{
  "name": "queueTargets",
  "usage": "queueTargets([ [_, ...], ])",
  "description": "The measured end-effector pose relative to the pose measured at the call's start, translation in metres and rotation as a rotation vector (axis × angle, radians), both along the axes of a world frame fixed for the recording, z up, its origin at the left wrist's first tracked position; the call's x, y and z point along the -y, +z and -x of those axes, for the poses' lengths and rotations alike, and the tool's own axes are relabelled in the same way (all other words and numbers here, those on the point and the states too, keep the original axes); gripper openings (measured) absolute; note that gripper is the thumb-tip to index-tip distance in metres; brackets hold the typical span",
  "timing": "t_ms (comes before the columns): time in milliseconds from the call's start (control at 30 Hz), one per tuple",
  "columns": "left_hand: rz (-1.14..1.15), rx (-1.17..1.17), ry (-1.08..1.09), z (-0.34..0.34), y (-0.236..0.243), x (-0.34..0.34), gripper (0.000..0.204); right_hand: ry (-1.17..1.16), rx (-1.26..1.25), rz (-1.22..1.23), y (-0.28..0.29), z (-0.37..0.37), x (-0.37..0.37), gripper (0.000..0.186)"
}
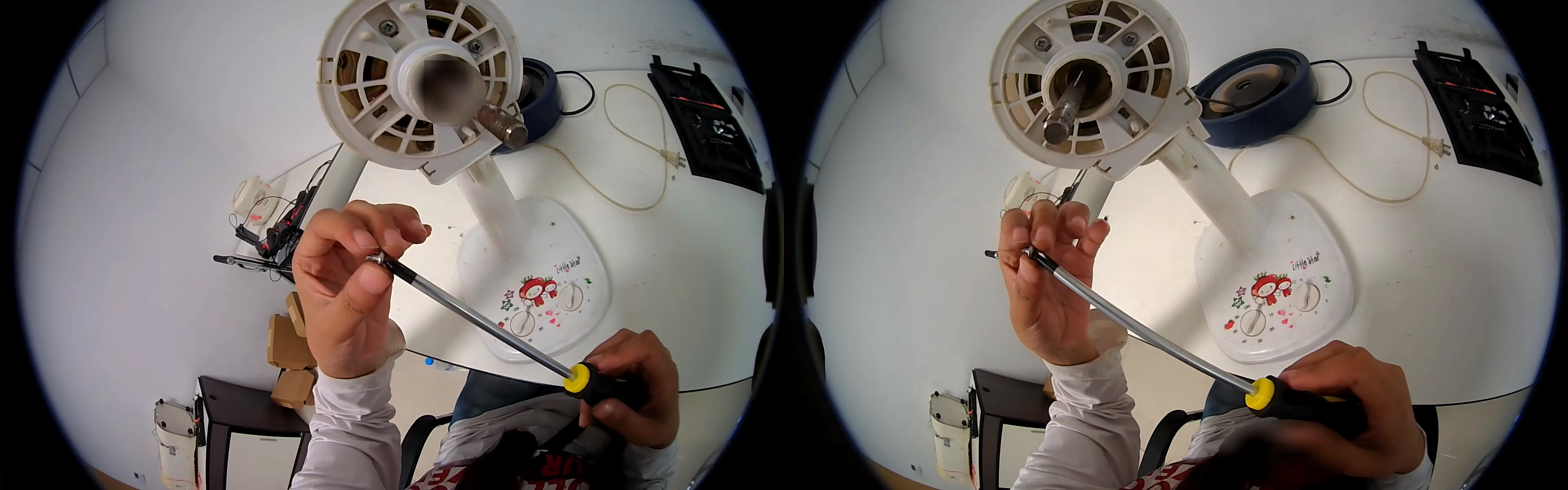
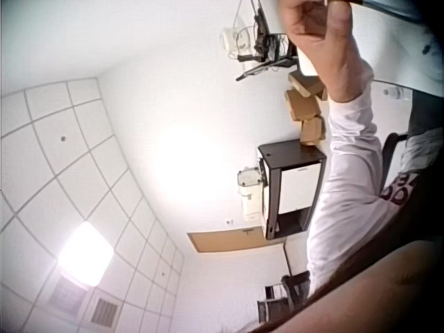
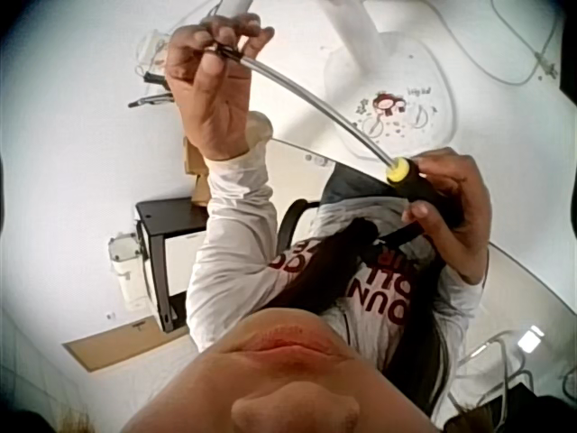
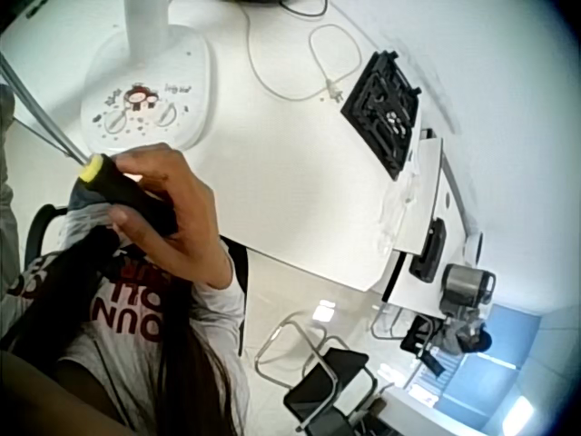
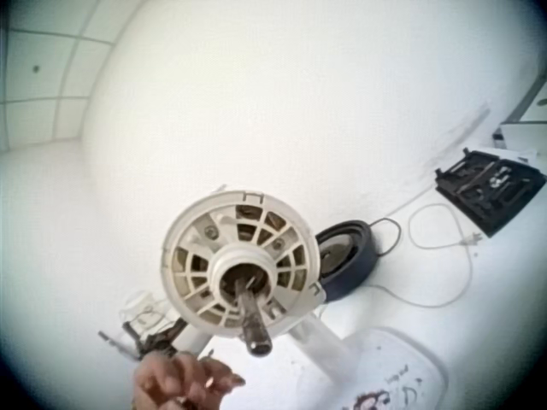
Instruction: The person uses a screwdriver to loosen and remove screws from the rear housing of a white table fan. They repeatedly insert and turn the screwdriver on multiple screws around the fan's motor housing while holding the fan steady with the other hand.
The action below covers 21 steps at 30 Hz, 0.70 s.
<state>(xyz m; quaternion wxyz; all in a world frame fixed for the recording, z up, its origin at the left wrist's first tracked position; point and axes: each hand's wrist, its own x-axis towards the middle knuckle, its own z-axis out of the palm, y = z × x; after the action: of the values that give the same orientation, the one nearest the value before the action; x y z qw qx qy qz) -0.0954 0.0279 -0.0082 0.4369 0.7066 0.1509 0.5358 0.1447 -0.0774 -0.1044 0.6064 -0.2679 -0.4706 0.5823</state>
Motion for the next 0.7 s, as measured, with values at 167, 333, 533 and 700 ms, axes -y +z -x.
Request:
queueTargets([
  [167, -0.003, -0.063, -0.107, 0.006, 0.001, -0.007, 0.023, 0.039, 0.165, -0.22, -0.005, -0.011, -0.01, 0.033],
  [333, 0.09, -0.094, -0.228, 0.01, 0.003, -0.01, 0.024, -0.042, 0.138, -0.148, -0.005, -0.007, -0.001, 0.035],
  [533, 0.129, 0.187, 0.037, -0.008, -0.005, -0.002, 0.032, -0.032, 0.081, -0.084, -0.006, 0.005, 0.001, 0.036],
  [700, -0.096, 0.041, 0.194, -0.011, -0.002, -0.003, 0.049, 0.052, 0.04, -0.111, -0.007, 0.003, -0.002, 0.036],
])
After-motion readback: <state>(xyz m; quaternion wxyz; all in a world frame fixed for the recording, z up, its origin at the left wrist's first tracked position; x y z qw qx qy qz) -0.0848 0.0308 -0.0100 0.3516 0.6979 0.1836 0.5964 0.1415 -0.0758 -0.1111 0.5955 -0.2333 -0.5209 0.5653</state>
